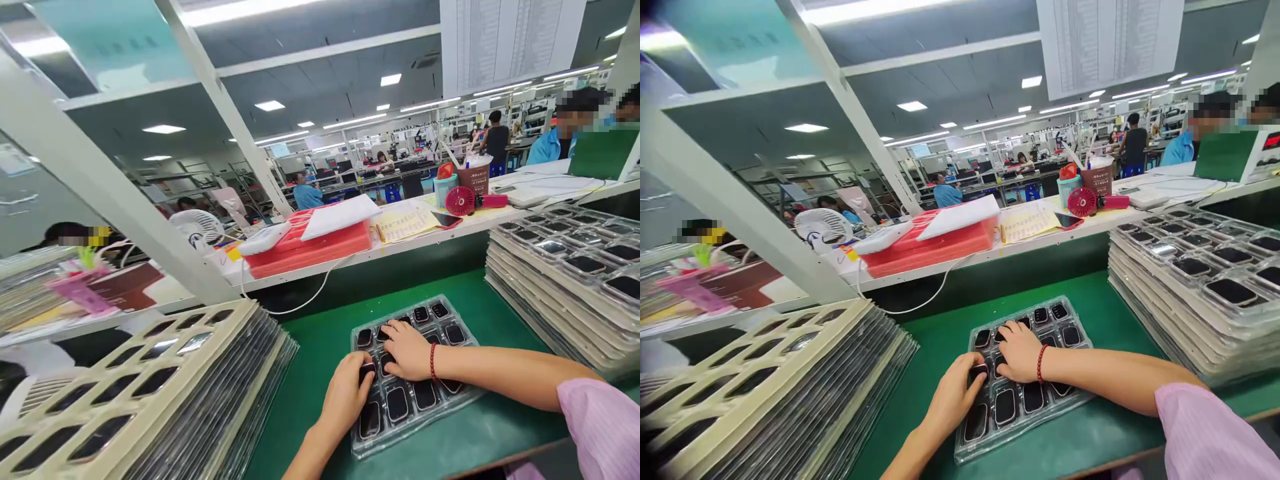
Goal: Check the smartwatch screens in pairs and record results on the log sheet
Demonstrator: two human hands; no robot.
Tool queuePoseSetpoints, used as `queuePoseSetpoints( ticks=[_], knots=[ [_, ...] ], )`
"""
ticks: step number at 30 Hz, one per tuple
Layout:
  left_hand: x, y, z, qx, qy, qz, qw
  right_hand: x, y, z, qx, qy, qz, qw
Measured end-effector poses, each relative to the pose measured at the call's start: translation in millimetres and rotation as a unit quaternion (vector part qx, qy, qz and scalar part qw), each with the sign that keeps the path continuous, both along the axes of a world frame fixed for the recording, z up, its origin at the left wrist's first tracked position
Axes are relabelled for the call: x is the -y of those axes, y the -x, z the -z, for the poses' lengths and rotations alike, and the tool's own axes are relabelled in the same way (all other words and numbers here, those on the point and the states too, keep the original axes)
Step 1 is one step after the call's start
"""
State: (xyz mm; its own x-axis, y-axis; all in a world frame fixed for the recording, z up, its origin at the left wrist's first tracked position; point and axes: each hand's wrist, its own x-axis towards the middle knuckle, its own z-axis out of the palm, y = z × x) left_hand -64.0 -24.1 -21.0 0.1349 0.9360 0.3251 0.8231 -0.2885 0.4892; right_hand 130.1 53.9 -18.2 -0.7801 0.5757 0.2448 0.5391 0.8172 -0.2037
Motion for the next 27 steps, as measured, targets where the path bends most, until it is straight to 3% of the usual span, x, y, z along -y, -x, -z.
queuePoseSetpoints(
  ticks=[6, 12, 18, 27],
  knots=[
    [-35, -10, -14.6, 0.172, 0.019, -0.015, 0.985, -30, 4, -8.8, -0.107, 0.149, -0.074, 0.980],
    [-74, -26, -6.9, 0.241, 0.019, -0.016, 0.970, -56, -16, -13.1, -0.201, 0.183, -0.014, 0.962],
    [-65, -33, 3.6, 0.233, -0.010, -0.010, 0.972, -51, -18, -4.2, -0.226, 0.207, -0.024, 0.952],
    [-60, -37, -4.3, 0.216, -0.041, 0.016, 0.976, -64, -19, -3.1, -0.228, 0.330, -0.024, 0.916]
  ],
)
